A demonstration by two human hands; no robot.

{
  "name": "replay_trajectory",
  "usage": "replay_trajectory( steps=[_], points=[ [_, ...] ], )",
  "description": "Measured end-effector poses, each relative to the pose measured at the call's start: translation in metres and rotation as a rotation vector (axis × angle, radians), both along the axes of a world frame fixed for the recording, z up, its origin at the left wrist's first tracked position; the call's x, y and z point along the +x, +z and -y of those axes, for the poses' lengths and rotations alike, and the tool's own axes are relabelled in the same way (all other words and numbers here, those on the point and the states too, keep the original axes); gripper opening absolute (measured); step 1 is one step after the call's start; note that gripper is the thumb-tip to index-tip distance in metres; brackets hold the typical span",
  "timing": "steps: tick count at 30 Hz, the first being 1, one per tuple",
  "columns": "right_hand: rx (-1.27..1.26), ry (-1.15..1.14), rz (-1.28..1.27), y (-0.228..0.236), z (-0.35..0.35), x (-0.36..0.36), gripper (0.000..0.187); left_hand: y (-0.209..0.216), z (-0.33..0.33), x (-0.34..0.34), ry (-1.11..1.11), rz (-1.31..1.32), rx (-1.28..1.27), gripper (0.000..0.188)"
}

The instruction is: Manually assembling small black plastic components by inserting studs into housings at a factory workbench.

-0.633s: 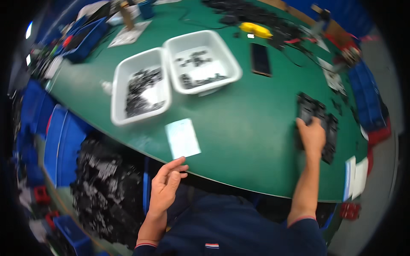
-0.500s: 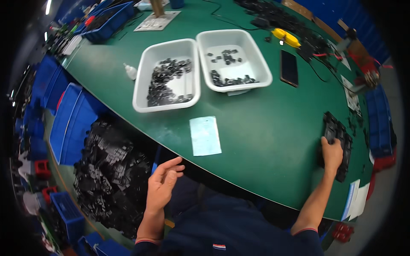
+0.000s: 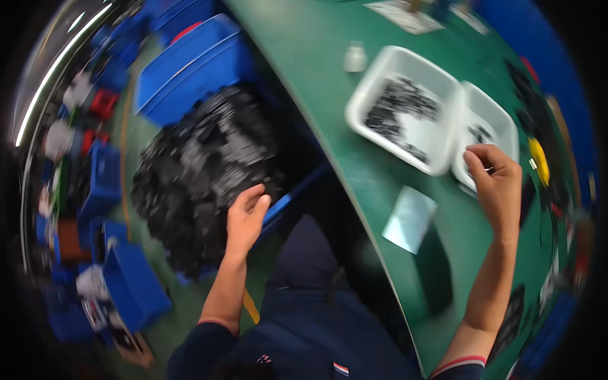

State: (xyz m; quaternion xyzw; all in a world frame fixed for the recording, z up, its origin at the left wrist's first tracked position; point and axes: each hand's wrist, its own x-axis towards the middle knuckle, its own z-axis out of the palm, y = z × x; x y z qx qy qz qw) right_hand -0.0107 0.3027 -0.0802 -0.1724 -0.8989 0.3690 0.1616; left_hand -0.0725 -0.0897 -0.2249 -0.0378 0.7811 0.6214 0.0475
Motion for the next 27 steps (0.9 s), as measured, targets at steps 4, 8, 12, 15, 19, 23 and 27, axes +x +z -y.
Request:
replay_trajectory(
  steps=[4,8,12,15,19,23,27],
  points=[
    [0.146,0.114,0.15,-0.022,0.013,-0.07,0.024,-0.005,0.062,0.001,0.324,-0.276,-0.173,0.03],
    [0.182,0.261,0.387,-0.051,0.014,-0.104,0.032,0.005,0.132,0.0,0.608,-0.317,-0.396,0.027],
    [0.211,0.309,0.425,-0.056,0.026,-0.117,0.015,0.004,0.168,-0.044,0.522,-0.248,-0.34,0.038],
    [0.214,0.299,0.405,-0.056,0.034,-0.119,0.006,0.002,0.17,-0.099,0.526,-0.076,-0.492,0.06],
    [0.311,0.293,0.354,-0.061,0.03,-0.116,0.017,0.02,0.144,-0.163,0.362,0.298,-0.766,0.098],
    [0.274,0.298,0.38,-0.066,0.025,-0.118,0.018,0.017,0.133,-0.194,0.371,0.49,-0.739,0.112],
    [0.265,0.267,0.423,-0.052,0.038,-0.116,0.017,0.021,0.124,-0.202,0.45,0.49,-0.736,0.114]
  ],
)
